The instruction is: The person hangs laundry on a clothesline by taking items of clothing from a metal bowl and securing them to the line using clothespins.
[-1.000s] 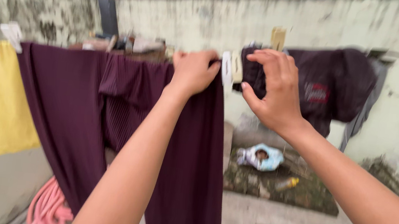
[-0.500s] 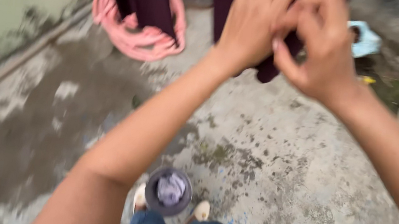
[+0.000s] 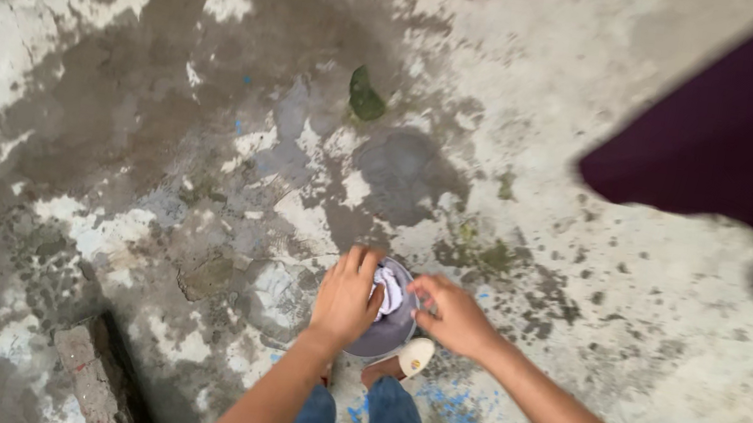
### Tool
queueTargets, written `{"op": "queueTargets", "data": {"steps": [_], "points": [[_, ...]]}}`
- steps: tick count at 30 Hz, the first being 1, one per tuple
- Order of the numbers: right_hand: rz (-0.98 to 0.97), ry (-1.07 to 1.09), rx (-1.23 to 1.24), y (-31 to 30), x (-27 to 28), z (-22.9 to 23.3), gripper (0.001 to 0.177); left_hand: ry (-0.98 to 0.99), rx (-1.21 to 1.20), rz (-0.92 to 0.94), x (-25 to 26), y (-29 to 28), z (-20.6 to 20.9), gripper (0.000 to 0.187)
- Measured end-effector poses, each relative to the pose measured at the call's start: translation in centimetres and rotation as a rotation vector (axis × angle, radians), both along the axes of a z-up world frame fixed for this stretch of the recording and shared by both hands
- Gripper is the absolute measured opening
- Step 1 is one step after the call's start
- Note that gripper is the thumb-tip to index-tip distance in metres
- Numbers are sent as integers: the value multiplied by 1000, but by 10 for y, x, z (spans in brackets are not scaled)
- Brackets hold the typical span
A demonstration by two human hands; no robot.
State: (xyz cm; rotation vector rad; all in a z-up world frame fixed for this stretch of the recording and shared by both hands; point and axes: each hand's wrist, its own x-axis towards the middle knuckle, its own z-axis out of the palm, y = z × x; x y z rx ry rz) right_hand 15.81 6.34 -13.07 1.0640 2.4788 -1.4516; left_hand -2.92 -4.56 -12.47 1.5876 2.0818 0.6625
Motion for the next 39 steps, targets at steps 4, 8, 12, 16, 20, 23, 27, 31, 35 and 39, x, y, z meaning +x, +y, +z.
{"op": "queueTargets", "data": {"steps": [4, 8, 12, 16, 20, 23, 27, 31, 35, 39], "points": [[-74, -62, -210, -27, -7, -207, 29, -116, -151, 78, -18, -31, -149, 47], [-241, 8, -377, -69, -2, -402, 23, -184, -244, 126, -21, -56, -309, 52], [-241, -264, -279, -99, -10, -504, 25, -227, -384, 215, -10, -75, -423, 52], [21, -479, 282, -112, -31, -558, 28, -329, -480, 265, 6, -83, -482, 52], [-136, -675, 141, -108, -45, -585, 54, -407, -442, 276, 14, -86, -510, 49], [-214, -454, 170, -107, -43, -588, 75, -452, -455, 307, 16, -93, -520, 47], [-649, -164, -43, -110, -35, -565, 27, -552, -531, 421, 11, -90, -506, 39], [-951, 444, -339, -112, -38, -494, 27, -473, -432, 371, 0, -66, -440, 45], [-1130, 505, -566, -102, -54, -368, 29, -444, -166, 207, -24, -42, -341, 74], [-1202, 554, -810, -94, -65, -247, 36, -826, -157, 65, -34, -27, -269, 90]]}}
